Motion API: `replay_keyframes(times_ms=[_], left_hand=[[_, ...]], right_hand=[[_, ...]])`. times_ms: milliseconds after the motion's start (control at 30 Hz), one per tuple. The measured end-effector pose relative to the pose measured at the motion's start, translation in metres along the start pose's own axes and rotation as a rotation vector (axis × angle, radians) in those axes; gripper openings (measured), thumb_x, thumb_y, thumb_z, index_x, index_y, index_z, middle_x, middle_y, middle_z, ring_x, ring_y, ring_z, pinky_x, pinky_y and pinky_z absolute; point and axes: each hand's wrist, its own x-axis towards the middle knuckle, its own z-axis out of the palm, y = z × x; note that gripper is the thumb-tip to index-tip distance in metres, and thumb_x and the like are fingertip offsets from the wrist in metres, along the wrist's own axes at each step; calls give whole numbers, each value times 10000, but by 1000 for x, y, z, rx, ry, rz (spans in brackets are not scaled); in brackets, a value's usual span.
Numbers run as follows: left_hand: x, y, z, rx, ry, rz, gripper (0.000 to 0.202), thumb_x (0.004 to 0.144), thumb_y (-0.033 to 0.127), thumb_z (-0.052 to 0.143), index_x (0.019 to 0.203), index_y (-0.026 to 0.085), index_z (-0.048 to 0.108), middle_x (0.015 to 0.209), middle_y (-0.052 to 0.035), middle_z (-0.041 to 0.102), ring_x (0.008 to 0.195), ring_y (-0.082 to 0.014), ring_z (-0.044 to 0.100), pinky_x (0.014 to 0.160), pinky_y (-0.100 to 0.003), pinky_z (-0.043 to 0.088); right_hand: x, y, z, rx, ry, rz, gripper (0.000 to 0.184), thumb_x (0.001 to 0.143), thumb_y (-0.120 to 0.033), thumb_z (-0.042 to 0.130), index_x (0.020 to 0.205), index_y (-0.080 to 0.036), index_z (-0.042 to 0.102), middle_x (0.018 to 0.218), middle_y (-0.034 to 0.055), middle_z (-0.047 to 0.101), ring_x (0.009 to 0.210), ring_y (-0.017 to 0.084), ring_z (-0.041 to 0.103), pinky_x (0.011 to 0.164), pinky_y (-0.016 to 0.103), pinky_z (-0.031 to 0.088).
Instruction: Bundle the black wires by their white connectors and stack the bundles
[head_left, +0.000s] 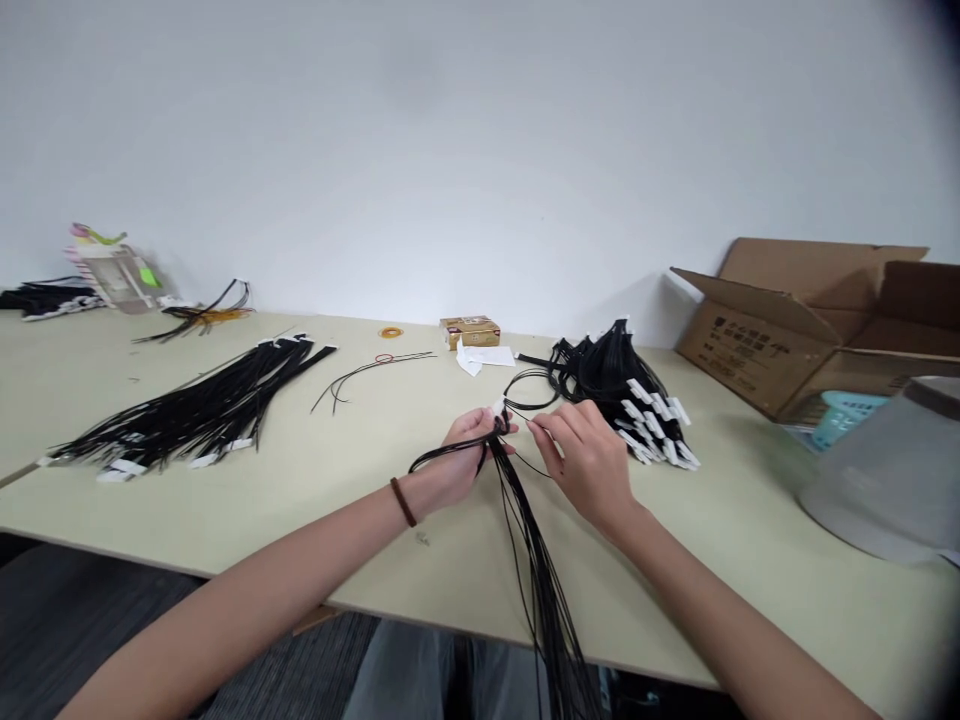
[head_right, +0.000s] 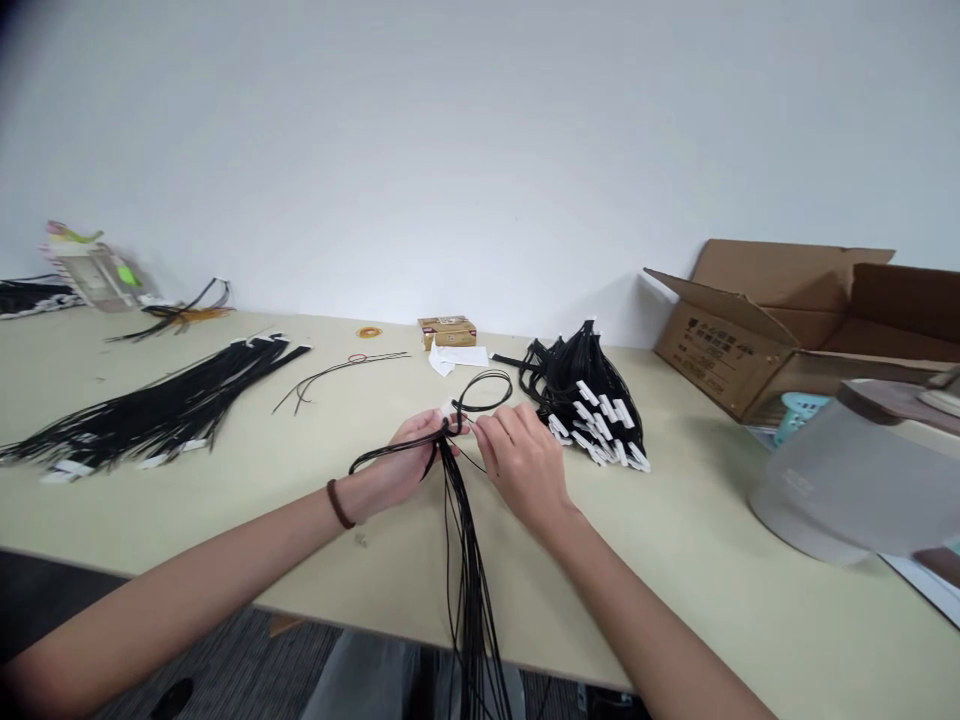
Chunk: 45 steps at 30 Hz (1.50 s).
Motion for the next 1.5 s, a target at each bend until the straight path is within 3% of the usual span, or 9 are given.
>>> replay_keyframes(times_ms=[200, 367, 767, 1100, 1233, 1400, 1500], left_hand=[[-3, -4, -1, 14, -137, -51, 209, 720, 336, 622, 714, 135, 565, 777, -48, 547, 704, -131, 482, 615, -254, 422], [-2, -5, -1, 45, -159, -65, 259, 698, 374, 638, 714, 131, 551, 752, -27, 512, 677, -114, 460, 600, -247, 414], [-2, -5, -2, 70, -137, -78, 256, 685, 358, 658, 757, 128, 571, 732, -7, 536, 641, -96, 445, 581, -232, 368], [-1, -6, -3, 55, -133, -86, 217, 695, 325, 655, 741, 121, 600, 792, -49, 586, 708, -128, 520, 674, -285, 444], [1, -9, -6, 6, -191, -103, 185, 731, 301, 621, 780, 123, 608, 826, -61, 606, 748, -143, 552, 709, -298, 454], [3, -7, -5, -123, -169, -172, 69, 759, 176, 568, 721, 125, 594, 744, -42, 600, 724, -135, 552, 743, -306, 457], [3, 0, -1, -159, -101, -207, 107, 775, 109, 515, 701, 118, 591, 688, -30, 589, 680, -117, 536, 719, -288, 445]], right_hand=[[-1, -3, 1, 64, 75, -25, 38, 816, -176, 515, 781, -193, 512, 873, 73, 575, 838, 190, 472, 689, 311, 375], [-2, -2, 5, 302, -67, 3, 92, 845, -131, 424, 795, -198, 463, 1073, 86, 576, 1015, 205, 486, 816, 371, 406], [-3, -1, 7, 477, -156, 92, 146, 875, -149, 350, 775, -202, 443, 1060, 96, 564, 956, 181, 519, 815, 348, 432], [-2, -1, 8, 464, -167, 88, 168, 878, -143, 333, 766, -199, 445, 1056, 88, 556, 928, 172, 506, 796, 340, 426], [-2, 0, 11, 470, -173, 97, 171, 881, -146, 340, 772, -197, 461, 1056, 80, 568, 928, 168, 509, 799, 338, 432], [-2, 3, 12, 407, -56, 105, 118, 870, -157, 404, 857, -186, 518, 1076, 101, 562, 989, 181, 487, 834, 349, 434], [-3, 6, 11, 300, 6, -19, 114, 848, -166, 471, 934, -196, 538, 1053, 89, 577, 1013, 193, 470, 826, 354, 427]])
